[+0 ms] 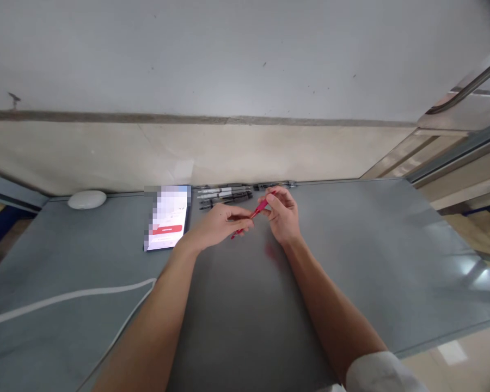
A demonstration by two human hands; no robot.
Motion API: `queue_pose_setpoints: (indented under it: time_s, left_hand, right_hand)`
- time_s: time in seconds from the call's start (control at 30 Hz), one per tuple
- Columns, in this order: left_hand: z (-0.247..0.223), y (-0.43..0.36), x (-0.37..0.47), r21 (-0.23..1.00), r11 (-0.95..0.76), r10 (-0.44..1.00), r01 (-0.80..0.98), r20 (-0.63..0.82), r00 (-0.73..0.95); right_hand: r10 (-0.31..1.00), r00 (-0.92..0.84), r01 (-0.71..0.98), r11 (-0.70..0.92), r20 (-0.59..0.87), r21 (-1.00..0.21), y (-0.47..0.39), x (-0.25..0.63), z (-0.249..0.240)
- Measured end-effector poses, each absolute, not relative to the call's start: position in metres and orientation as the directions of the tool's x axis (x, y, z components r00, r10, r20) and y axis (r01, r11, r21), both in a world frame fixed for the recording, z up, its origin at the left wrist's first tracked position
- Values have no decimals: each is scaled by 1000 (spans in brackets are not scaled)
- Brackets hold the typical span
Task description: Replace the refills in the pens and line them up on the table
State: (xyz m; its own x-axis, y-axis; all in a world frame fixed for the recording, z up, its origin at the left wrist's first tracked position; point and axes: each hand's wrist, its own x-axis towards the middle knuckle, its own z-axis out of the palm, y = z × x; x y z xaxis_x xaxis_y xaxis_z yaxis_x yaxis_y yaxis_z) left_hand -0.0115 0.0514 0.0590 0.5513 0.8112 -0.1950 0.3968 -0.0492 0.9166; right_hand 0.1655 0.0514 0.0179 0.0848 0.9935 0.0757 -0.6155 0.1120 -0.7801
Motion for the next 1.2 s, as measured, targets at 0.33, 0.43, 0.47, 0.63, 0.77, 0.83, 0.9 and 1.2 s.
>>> queue_pose_setpoints:
  time_s: [0.33,0.43,0.47,0.63,0.77,0.83,0.9,1.2]
  left_hand:
    - [63,48,-9,949,11,679,315,-238,695]
    - [61,48,-6,937,-53,747,346,-193,637]
    - [59,48,-5,929,-73,775,362,-175,607]
    - [53,51,-2,917,-89,857,388,-128,499]
    - [56,51,-8,924,-104,783,367,-151,603]
    - [57,51,-11,933,-81,774,350,-162,612]
    - [56,52,-13,937,-58,773,345,-176,609]
    - [60,53,-17,933,-79,764,351,-169,623]
  right_hand:
    - [988,-78,-680,45,133,-732,48,170,15]
    - [992,-35,-662,68,122,-747,49,168,15]
    - [993,-9,-655,80,114,-751,50,167,15]
    - [989,130,-597,130,65,-791,53,164,17]
    - [985,166,-569,141,55,-810,53,162,18]
    - [985,163,-578,142,57,-803,53,162,18]
    - [987,147,-593,135,58,-794,53,162,18]
    - [996,63,-617,87,61,-782,51,166,16]
